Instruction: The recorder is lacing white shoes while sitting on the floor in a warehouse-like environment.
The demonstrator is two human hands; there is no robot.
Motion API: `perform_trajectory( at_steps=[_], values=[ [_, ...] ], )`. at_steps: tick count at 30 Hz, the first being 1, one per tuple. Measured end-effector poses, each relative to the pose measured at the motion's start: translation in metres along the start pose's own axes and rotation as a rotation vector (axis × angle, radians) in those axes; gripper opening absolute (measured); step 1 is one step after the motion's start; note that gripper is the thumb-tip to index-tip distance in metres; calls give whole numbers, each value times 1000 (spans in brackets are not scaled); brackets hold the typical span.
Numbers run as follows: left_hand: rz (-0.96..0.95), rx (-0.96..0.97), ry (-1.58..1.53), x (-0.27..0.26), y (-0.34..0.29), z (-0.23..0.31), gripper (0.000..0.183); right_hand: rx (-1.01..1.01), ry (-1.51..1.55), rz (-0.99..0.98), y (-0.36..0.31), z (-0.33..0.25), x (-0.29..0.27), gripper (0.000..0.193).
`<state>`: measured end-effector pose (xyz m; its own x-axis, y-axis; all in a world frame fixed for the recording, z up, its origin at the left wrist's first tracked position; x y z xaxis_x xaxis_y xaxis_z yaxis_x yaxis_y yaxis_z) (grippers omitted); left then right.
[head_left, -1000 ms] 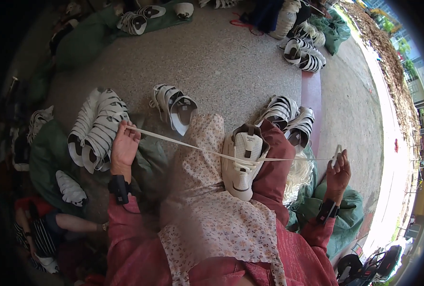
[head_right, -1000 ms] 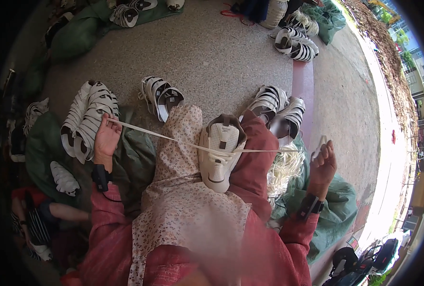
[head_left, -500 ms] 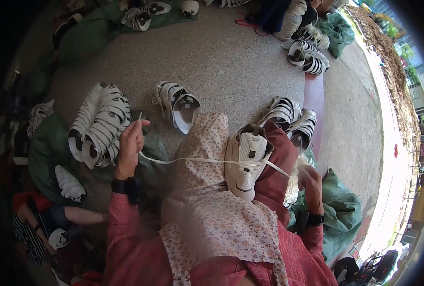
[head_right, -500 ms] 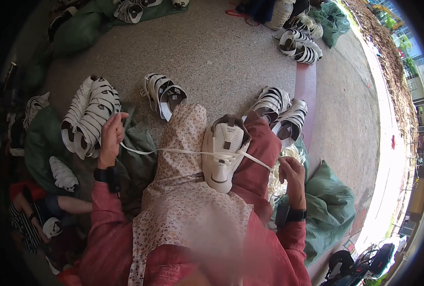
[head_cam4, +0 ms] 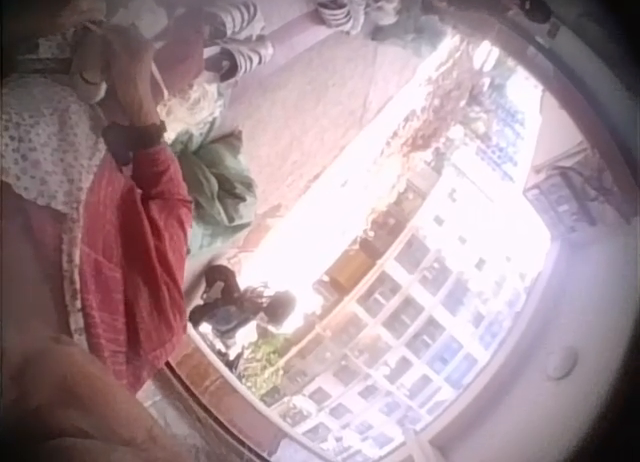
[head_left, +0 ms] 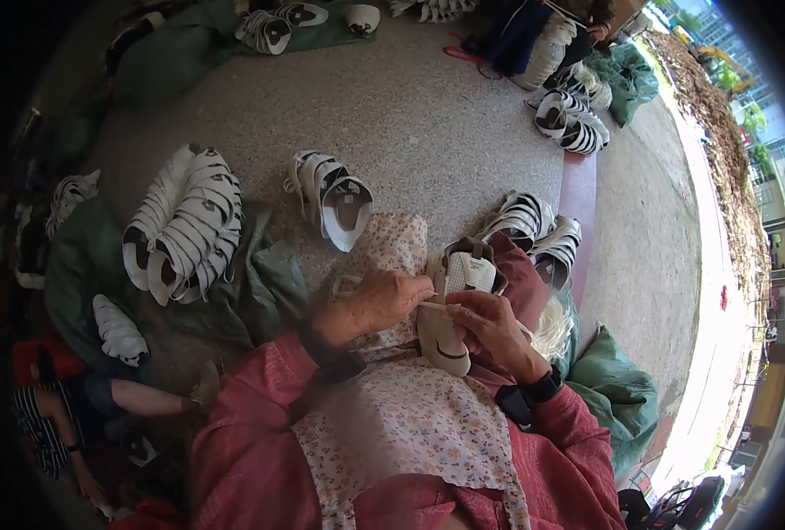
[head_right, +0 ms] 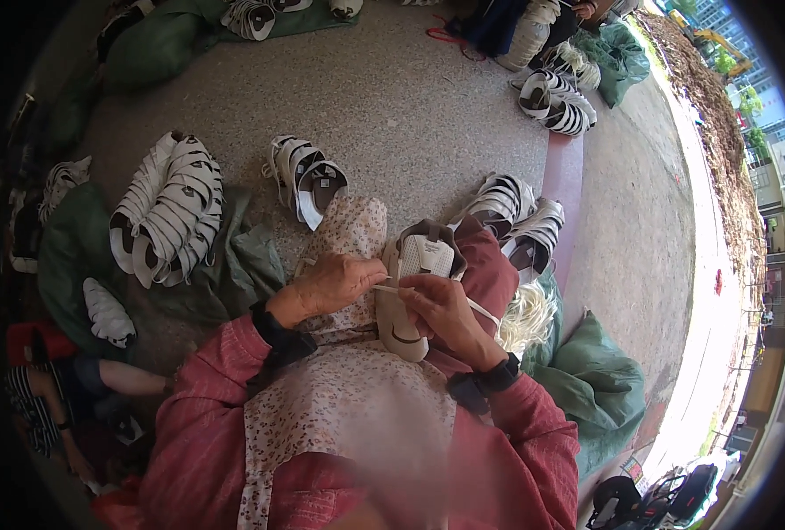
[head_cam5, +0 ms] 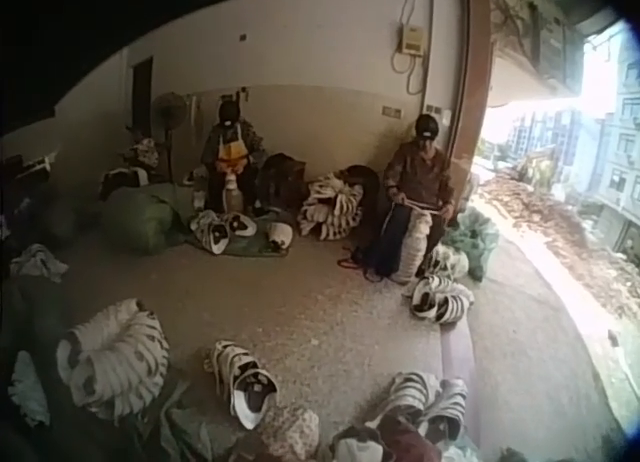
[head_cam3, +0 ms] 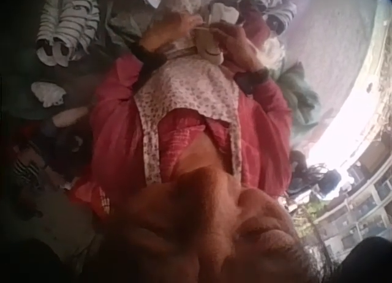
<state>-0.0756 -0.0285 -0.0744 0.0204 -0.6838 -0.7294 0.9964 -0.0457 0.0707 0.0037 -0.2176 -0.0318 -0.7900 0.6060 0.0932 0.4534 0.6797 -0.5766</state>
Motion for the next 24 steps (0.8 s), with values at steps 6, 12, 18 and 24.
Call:
perform_trajectory(
  at_steps=[6,12,18,24],
  values=[
    [123,23,-5,4,3,4,15,-56,-73,-29,-2,-7,3,32],
    [121,106,87,5,4,3,18,-21,-12,-42,-3,-5,1,33],
    [56,71,138,10,13,12,19,-78,-60,-55,-1,0,2,32],
    [281,411,140,-29,31,20,23,-198,-364,-95,-2,-12,-2,27]
  ],
)
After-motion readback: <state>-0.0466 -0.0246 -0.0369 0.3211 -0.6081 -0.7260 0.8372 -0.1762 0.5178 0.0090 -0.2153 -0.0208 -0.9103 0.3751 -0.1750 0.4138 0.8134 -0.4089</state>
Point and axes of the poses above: each hand's wrist, its own y-axis towards the middle knuckle, its own x-axis out of the palm, z = x × y, the point moved 3 cm from there along y, towards the middle knuckle, and after that the axes turned 2 degrees about y, right-handed, at the moved point
